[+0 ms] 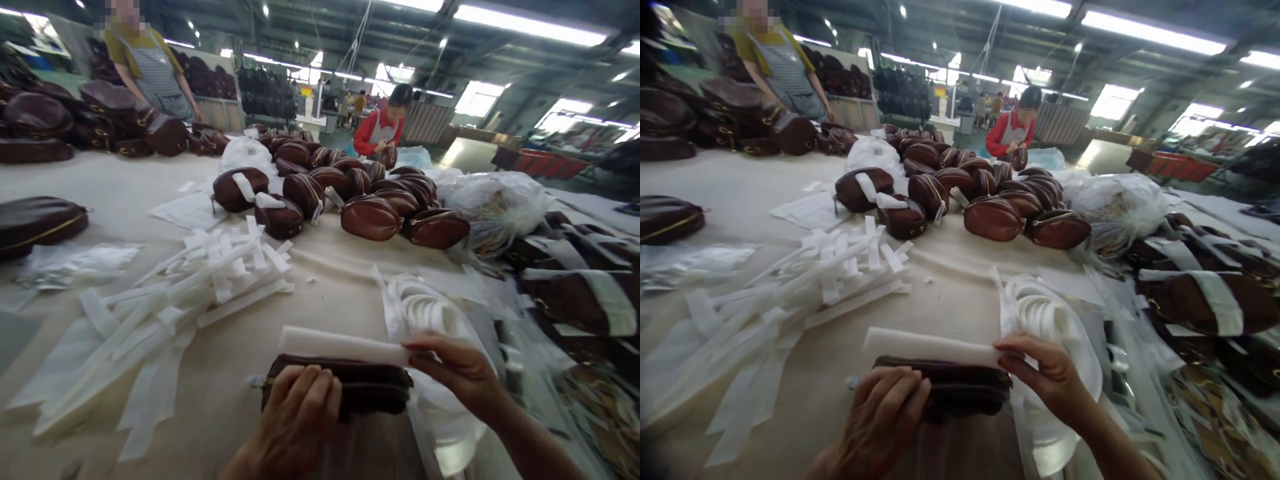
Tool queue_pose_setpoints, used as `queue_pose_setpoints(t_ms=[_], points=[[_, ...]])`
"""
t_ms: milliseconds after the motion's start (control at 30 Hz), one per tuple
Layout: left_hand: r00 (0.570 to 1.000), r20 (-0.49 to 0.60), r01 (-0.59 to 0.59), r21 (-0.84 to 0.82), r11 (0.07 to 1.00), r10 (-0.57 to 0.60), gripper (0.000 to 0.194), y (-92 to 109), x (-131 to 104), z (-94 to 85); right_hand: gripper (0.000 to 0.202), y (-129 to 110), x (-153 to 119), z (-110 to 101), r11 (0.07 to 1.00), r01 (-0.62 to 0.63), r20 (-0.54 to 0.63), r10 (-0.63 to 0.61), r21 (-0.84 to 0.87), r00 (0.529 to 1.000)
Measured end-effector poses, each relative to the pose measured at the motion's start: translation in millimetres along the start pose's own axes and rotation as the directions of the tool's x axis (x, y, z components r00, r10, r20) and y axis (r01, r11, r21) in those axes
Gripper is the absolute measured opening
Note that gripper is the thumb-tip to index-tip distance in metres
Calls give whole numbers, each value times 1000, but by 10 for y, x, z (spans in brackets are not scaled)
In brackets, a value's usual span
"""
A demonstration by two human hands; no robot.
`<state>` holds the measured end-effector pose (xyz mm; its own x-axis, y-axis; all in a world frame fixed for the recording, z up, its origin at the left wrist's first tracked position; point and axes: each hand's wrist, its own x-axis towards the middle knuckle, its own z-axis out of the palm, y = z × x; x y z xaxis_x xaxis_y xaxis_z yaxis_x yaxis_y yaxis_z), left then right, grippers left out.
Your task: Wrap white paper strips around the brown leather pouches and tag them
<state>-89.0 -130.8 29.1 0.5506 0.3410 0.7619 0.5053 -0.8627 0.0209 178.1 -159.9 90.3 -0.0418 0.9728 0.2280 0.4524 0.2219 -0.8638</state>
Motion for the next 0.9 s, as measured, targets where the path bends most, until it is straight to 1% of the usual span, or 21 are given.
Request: queue_pose_setpoints(t_ms=[100, 167, 233, 300, 400, 500, 633, 700, 800, 900], points=[[996, -82, -6, 116, 993, 16, 15, 54, -5, -19, 13, 33, -86, 81, 990, 134, 29, -132, -47, 991], [995, -96, -9, 170, 985, 26, 12, 83, 7, -26, 15, 68, -110, 122, 974, 215, 60, -211, -75, 976], [997, -79, 15, 169, 986, -2, 13, 102, 25, -24, 20, 107, -131, 148, 946, 302, 84, -293, -116, 952], [999, -41, 33, 125, 992, -28, 17, 110, 41, -14, 25, 139, -149, 158, 908, 381, 90, -370, -174, 925], [1000, 2, 26, 80, 996, -26, 17, 106, 45, -6, 29, 170, -157, 157, 855, 452, 99, -442, -253, 892], [1000, -2, 29, 71, 997, -29, 10, 90, 36, -16, 30, 187, -153, 159, 826, 487, 109, -477, -284, 872], [1000, 24, -4, 51, 999, 3, 18, 63, 51, -32, 26, 187, -177, 173, 785, 526, 131, -514, -326, 848], [999, 48, -29, 41, 999, 27, 19, 53, 69, -25, 24, 183, -193, 178, 764, 534, 147, -519, -361, 842], [996, 82, -24, -22, 999, 26, 19, 33, 112, 11, 25, 197, -193, 187, 783, 498, 134, -486, -373, 864], [991, 126, 52, -28, 998, -48, 21, -3, 197, 43, 27, 239, -167, 205, 822, 439, 84, -441, -363, 894]])
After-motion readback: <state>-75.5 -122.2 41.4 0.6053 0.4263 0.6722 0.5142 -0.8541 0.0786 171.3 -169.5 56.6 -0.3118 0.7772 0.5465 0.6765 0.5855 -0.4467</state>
